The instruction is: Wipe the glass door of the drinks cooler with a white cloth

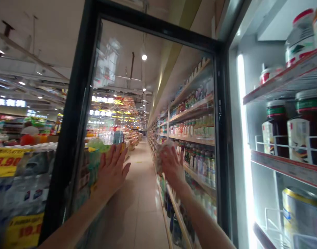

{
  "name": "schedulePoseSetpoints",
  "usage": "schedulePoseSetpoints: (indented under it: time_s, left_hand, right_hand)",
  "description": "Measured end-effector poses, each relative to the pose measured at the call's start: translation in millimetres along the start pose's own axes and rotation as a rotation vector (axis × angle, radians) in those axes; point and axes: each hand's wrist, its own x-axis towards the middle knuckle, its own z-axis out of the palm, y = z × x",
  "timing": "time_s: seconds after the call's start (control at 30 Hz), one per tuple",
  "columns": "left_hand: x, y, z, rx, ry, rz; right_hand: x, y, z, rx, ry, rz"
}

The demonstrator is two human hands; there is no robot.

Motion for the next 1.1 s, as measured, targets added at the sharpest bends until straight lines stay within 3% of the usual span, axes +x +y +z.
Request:
schedulePoseSetpoints:
  time_s: [0.07,0.1,0.17,0.2,0.3,0.37,0.43,0.57,0.63,0.67,0.73,0.83,0.9,0.93,0.97,1.07,1.1]
  left_hand:
    - [0,2,1.3,0.009,-0.019,-0.007]
    - [0,3,2.2,0.012,-0.027,-0.013]
    - [-1,3,4.3,0.018,-0.029,-0.019]
    - [-1,3,5.2,0.018,-0.023,-0.018]
    - [-2,0,7.9,-0.003,-0.008,-0.008]
    - [-2,-1,9.5,-0.012,-0.012,-0.009]
    - [-2,-2,10.8,-0.007,-0.015,-0.012]
    - [-2,1,12.0,-0.028,-0.022,-0.027]
    - [-1,2,11.9,-0.049,-0.019,-0.039]
    - [-1,2,11.9,-0.054,-0.015,-0.041]
    - [-2,1,12.3,-0.053,-0.007,-0.035]
    - [-3,-2,13.9,-0.044,0.010,-0.019]
    - [-3,-3,14.9,-0.044,0.014,-0.017]
    - [-3,-3,15.2,-0.044,0.009,-0.021]
    - [-3,-3,15.3,-0.044,0.001,-0.028]
    - [-3,-1,14.3,-0.040,-0.026,-0.039]
    - [-3,0,13.8,-0.039,-0.030,-0.039]
  right_hand:
    - [-6,42,-6,-0.061,0.054,0.290]
    - [-6,52,-7,-0.077,0.087,0.400]
    - [-2,42,-4,-0.064,0.114,0.455]
    - [1,25,-2,-0.035,0.100,0.380]
    - [7,-30,7,0.080,-0.031,-0.027]
    - [6,-35,9,0.085,-0.066,-0.148]
    - [0,-2,3,0.017,-0.046,-0.038]
    - [1,104,-13,-0.119,0.128,0.544]
    - [15,124,-15,-0.135,0.233,0.729]
    - [24,119,-13,-0.133,0.247,0.725]
    - [43,85,-5,-0.111,0.180,0.512]
    - [64,18,6,-0.025,-0.016,-0.061]
    - [70,3,6,0.013,-0.093,-0.262]
    - [72,9,4,0.016,-0.106,-0.256]
    - [73,23,0,0.009,-0.093,-0.165]
    - [81,81,-13,-0.042,0.058,0.347]
    - [85,95,-15,-0.060,0.107,0.459]
